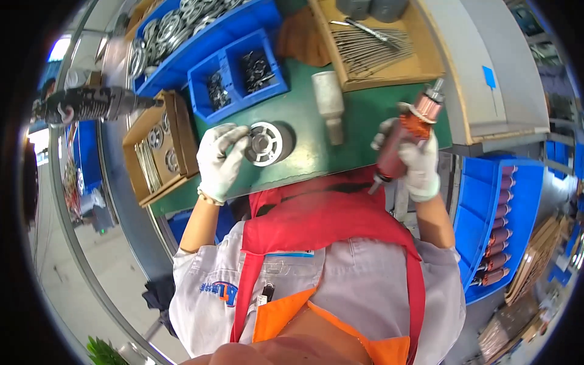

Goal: The person assembles motor components by inserting a rotor into a motor housing, then securing an end plate with screws using an electric screwdriver.

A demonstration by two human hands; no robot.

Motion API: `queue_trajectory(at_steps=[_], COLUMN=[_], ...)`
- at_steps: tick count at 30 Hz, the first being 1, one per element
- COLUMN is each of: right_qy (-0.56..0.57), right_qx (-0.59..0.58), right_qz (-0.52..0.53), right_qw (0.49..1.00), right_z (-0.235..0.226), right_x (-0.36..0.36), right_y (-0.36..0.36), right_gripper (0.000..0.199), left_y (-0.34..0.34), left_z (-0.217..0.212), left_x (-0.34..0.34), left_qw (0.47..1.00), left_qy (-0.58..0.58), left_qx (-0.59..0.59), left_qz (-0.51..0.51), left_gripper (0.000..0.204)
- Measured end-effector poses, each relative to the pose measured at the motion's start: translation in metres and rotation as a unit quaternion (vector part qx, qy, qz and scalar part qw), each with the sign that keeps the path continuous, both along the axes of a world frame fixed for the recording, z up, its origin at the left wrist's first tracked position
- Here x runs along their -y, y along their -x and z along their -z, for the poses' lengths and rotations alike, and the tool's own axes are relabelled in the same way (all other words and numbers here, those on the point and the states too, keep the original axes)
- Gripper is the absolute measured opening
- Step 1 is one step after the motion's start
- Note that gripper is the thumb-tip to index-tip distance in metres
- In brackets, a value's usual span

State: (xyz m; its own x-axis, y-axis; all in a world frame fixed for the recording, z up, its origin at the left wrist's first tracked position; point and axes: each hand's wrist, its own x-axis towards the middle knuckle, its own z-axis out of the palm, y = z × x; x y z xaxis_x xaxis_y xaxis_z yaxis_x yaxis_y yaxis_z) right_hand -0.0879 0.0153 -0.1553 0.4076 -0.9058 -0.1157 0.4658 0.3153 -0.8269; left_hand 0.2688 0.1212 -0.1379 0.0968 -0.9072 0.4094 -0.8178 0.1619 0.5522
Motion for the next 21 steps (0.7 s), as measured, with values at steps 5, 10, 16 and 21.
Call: queue_trajectory(at_steps=[5,10,16,21], right_qy=[0.308,0.372,0.236,0.342], right_qx=[-0.137,-0.177,-0.123,-0.215], right_qz=[-0.036,-0.051,-0.061,-0.123], right_qw=[0.941,0.91,0.962,0.907], right_z=[0.017,0.023,-0.004,-0.014], right_x=[0.003,0.002,0.006,0.024], right_y=[-0.066,-0.06,-0.058,-0.051], right_gripper=[0.07,0.072,0.07,0.054], left_y=[-0.005,-0.012,0.016,0.01], left_z=[0.012,0.017,0.041,0.046], left_x=[-0.018,-0.028,-0.027,-0.019], left_qw=[0.991,0.993,0.998,0.987], left_qy=[0.035,-0.055,-0.035,-0.041], left_qx=[0.111,0.098,-0.044,-0.157], left_qz=[0.059,0.022,-0.038,0.015], left_gripper=[0.031,0.056,0.098,0.088])
